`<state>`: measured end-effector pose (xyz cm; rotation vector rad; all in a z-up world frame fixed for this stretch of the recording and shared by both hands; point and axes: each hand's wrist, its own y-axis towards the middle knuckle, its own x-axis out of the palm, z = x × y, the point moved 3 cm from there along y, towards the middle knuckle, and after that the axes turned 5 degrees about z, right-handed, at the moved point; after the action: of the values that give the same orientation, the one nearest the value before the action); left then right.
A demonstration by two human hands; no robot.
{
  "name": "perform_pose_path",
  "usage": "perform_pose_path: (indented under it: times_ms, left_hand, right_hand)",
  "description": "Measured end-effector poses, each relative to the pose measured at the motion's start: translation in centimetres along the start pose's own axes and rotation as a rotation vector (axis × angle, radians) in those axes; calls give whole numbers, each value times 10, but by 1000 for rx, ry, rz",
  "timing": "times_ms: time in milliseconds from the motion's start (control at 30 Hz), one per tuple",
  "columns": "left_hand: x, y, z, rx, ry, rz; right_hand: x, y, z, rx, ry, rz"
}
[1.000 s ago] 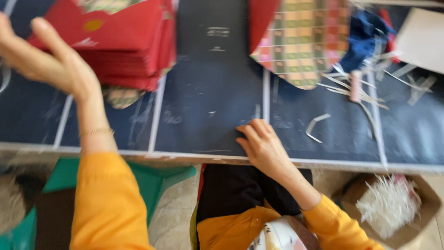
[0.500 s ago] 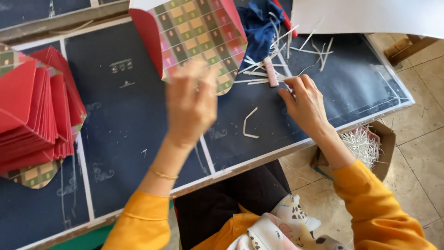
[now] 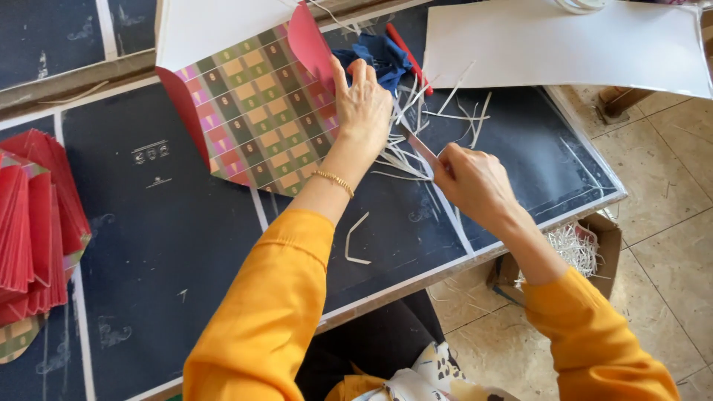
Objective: The person assembles red envelopes by inserting white paper inserts into the pockets and folding the flaps closed. They then use a utility knife to cut white paper strips into smaller pieces on a dark work surface.
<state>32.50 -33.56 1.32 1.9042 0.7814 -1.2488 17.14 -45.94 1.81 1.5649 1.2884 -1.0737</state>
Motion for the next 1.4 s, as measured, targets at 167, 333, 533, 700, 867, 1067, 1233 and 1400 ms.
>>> perform_pose_path:
  times_ms: [167,333,533,700,867,1067,1233,1400]
  left_hand:
    - [12,19,2,25,40,-85]
    - [0,24,-27,-147,-401,106]
    - [14,25,-46,-238,-526,405]
    - [14,22,-60,-284,-642,565]
    - [5,13,-69,-328,-818,605]
    - [2,10,-81,-372,-880,646]
    - [0,10,-79,-343,-916,680]
    - [-6,10,-78,-350,-943,704]
  right_hand:
    - [-40,-31,26,173,389,-66]
    - [-46,-43,66,321,535,22]
    - [-52,-44,90,375,529,133]
    - [-21,-16,101,-147,29,349]
    - [3,30,72,-251,77,206]
    - [10,15,-13,-533,181,-105]
    - [10,48,19,-166,12,104]
    - [17,41,-30,-503,226,-42]
